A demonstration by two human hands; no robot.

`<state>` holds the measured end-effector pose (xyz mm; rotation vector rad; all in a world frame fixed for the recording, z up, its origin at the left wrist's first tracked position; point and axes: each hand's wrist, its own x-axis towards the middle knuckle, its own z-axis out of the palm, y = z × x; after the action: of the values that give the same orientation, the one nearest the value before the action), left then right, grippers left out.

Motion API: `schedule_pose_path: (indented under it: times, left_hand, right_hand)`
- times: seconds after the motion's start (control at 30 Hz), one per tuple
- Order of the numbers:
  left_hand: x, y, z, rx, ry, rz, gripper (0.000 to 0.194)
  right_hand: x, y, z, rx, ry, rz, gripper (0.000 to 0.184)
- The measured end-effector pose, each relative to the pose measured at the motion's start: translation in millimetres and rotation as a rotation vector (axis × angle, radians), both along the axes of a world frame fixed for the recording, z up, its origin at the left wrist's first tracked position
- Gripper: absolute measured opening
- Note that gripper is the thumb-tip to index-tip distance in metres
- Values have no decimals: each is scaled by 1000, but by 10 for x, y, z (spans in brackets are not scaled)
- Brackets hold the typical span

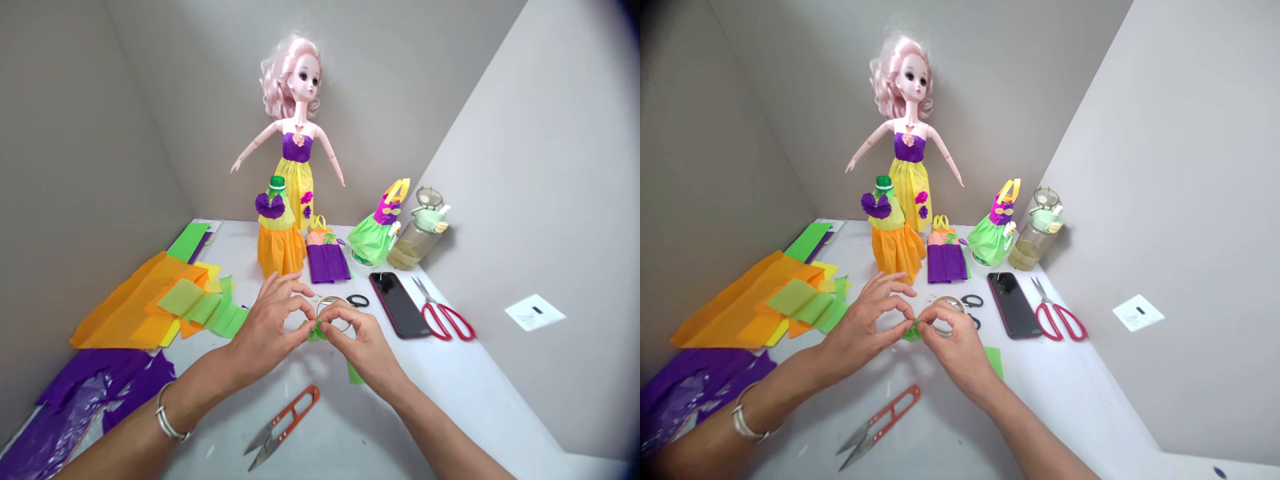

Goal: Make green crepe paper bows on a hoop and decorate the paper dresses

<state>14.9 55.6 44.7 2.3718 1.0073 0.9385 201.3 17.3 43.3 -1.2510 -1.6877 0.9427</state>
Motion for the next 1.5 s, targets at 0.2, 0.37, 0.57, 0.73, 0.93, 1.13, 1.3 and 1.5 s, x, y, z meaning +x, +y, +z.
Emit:
schedule_pose_path:
  times: [0.2, 0.37, 0.57, 0.73, 0.93, 1.13, 1.3, 1.5]
  left_hand:
    - [3, -3, 29, -52, -10, -3, 8]
    - [11, 7, 49, -242, -92, -9, 8]
    - [-13, 28, 76, -494, -206, -29, 11]
    - [-69, 92, 76, -564, -294, -45, 16]
    - [-127, 254, -140, -464, -333, 55, 22]
    - [-74, 234, -238, -656, -359, -84, 20]
    - [-29, 151, -187, -721, -406, -218, 21]
    - [35, 119, -235, -478, -319, -85, 13]
  right_hand:
    - [10, 17, -10, -41, 37, 6, 12]
    - [31, 55, -66, -172, 193, 31, 11]
    - [47, 86, -119, -360, 491, 58, 12]
    - [56, 87, -105, -369, 525, 48, 12]
    - [56, 108, -113, -369, 569, -49, 15]
    - [66, 155, -166, -341, 603, -114, 19]
    - [77, 182, -217, -296, 591, -109, 21]
    - [68, 181, -234, -278, 537, -105, 22]
